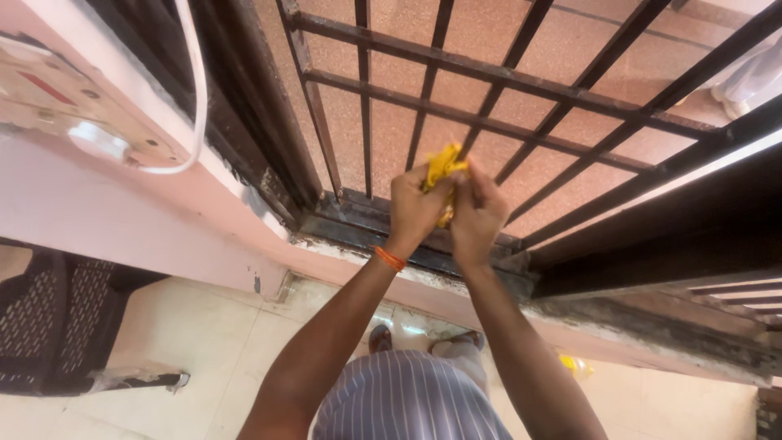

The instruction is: The person cleans the window bars and frame by wiping them down with a cloth.

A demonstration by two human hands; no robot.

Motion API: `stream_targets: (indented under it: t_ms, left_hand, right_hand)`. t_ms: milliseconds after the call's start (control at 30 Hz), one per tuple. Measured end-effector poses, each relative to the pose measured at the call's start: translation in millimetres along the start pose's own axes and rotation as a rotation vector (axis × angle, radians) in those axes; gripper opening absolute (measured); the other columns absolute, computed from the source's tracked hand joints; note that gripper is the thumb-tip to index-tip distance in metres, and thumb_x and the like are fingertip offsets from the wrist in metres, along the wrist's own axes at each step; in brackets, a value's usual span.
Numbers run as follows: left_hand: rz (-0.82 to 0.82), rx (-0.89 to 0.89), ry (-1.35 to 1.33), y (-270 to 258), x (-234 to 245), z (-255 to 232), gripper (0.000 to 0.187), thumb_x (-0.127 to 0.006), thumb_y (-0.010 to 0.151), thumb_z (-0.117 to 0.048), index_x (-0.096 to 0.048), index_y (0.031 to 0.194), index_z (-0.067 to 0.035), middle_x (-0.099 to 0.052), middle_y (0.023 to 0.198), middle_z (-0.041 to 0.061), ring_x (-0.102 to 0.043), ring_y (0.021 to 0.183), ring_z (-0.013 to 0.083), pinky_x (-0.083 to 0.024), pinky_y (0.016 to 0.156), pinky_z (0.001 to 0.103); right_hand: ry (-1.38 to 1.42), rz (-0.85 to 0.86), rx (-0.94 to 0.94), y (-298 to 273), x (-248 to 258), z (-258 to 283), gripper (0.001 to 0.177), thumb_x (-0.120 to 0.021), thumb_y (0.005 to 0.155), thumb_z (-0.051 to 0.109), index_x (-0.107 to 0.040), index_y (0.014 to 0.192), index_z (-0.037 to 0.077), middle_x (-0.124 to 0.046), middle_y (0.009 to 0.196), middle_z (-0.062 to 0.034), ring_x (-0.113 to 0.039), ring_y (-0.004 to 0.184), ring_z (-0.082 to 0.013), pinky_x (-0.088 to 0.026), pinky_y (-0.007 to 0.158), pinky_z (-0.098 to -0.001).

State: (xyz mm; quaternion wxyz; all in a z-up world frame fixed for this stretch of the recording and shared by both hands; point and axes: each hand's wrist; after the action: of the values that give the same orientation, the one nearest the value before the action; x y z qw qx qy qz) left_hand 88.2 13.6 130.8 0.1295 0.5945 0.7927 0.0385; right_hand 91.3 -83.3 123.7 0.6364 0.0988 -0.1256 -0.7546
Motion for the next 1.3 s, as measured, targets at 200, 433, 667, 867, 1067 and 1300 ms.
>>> stream_targets:
  t_ms: [200, 433, 667, 867, 1067, 1300]
  left_hand:
    - [0.046, -0.138, -0.179, 29, -18, -29, 0.019, -0.069, 0.099, -0.006, -0.076, 0.115, 0.001, -0.072, 0.080, 0.003, -0.063, 0.065, 0.0062, -0.052, 0.054, 0.022]
    - [0.033, 0.038, -0.132, 13, -7, 0, 0.018, -0.070, 0.098, -0.009, -0.076, 0.111, 0.002, -0.073, 0.081, 0.006, -0.067, 0.069, 0.0089, -0.052, 0.053, 0.025]
    - [-0.027, -0.080, 0.254, -9, 14, -23, 0.026, -0.073, 0.092, -0.017, -0.077, 0.112, 0.001, -0.079, 0.090, 0.011, -0.076, 0.079, 0.0115, -0.058, 0.066, 0.026]
    - [0.198, -0.178, -0.159, -20, -4, -107, 0.035, -0.051, 0.107, -0.024, -0.058, 0.132, 0.000, -0.072, 0.093, 0.006, -0.067, 0.065, 0.0081, -0.055, 0.053, 0.024]
    - [0.430, -0.117, -0.127, 37, -6, -131, 0.031, -0.043, 0.110, -0.025, -0.056, 0.128, -0.002, -0.058, 0.069, 0.005, -0.056, 0.052, 0.0079, -0.048, 0.044, 0.026]
    - [0.301, -0.204, 0.221, 30, -8, -116, 0.022, -0.047, 0.103, -0.015, -0.062, 0.110, -0.002, -0.069, 0.079, 0.010, -0.069, 0.055, 0.0213, -0.056, 0.050, 0.034]
  right_hand:
    - [0.200, -0.037, 0.222, 34, -4, 27, 0.025, -0.062, 0.105, 0.004, -0.068, 0.129, -0.004, -0.074, 0.093, -0.0048, -0.061, 0.071, -0.0049, -0.045, 0.057, -0.0194]
    - [-0.024, -0.033, 0.239, 16, 4, -7, 0.030, -0.063, 0.107, 0.008, -0.067, 0.134, -0.004, -0.074, 0.101, -0.0069, -0.064, 0.080, -0.0061, -0.052, 0.066, -0.0208]
    - [-0.185, 0.060, -0.031, -8, 25, 17, 0.032, -0.068, 0.100, 0.012, -0.070, 0.128, -0.002, -0.077, 0.107, -0.0103, -0.073, 0.092, -0.0124, -0.057, 0.079, -0.0225]
    - [0.107, -0.141, 0.117, 2, 23, 124, 0.040, -0.059, 0.104, 0.009, -0.058, 0.141, -0.004, -0.067, 0.096, -0.0073, -0.052, 0.063, -0.0105, -0.044, 0.052, -0.0217]
    - [0.515, 0.370, -0.088, 54, 10, 138, 0.040, -0.052, 0.106, 0.002, -0.048, 0.145, -0.006, -0.061, 0.106, -0.0113, -0.056, 0.072, -0.0130, -0.049, 0.057, -0.0248]
    - [0.073, 0.313, 0.109, 45, 12, 113, 0.051, -0.050, 0.106, 0.005, -0.034, 0.153, -0.008, -0.053, 0.139, -0.0206, -0.060, 0.121, -0.0270, -0.055, 0.100, -0.0347]
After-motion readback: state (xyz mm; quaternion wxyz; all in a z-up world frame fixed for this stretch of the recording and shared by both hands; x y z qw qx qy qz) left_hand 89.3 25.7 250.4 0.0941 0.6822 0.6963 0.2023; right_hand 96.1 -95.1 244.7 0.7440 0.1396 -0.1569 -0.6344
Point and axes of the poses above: each hand's wrist, its own y-axis towards the middle knuckle, its own x-axis out of the back of the hand, z = x × y
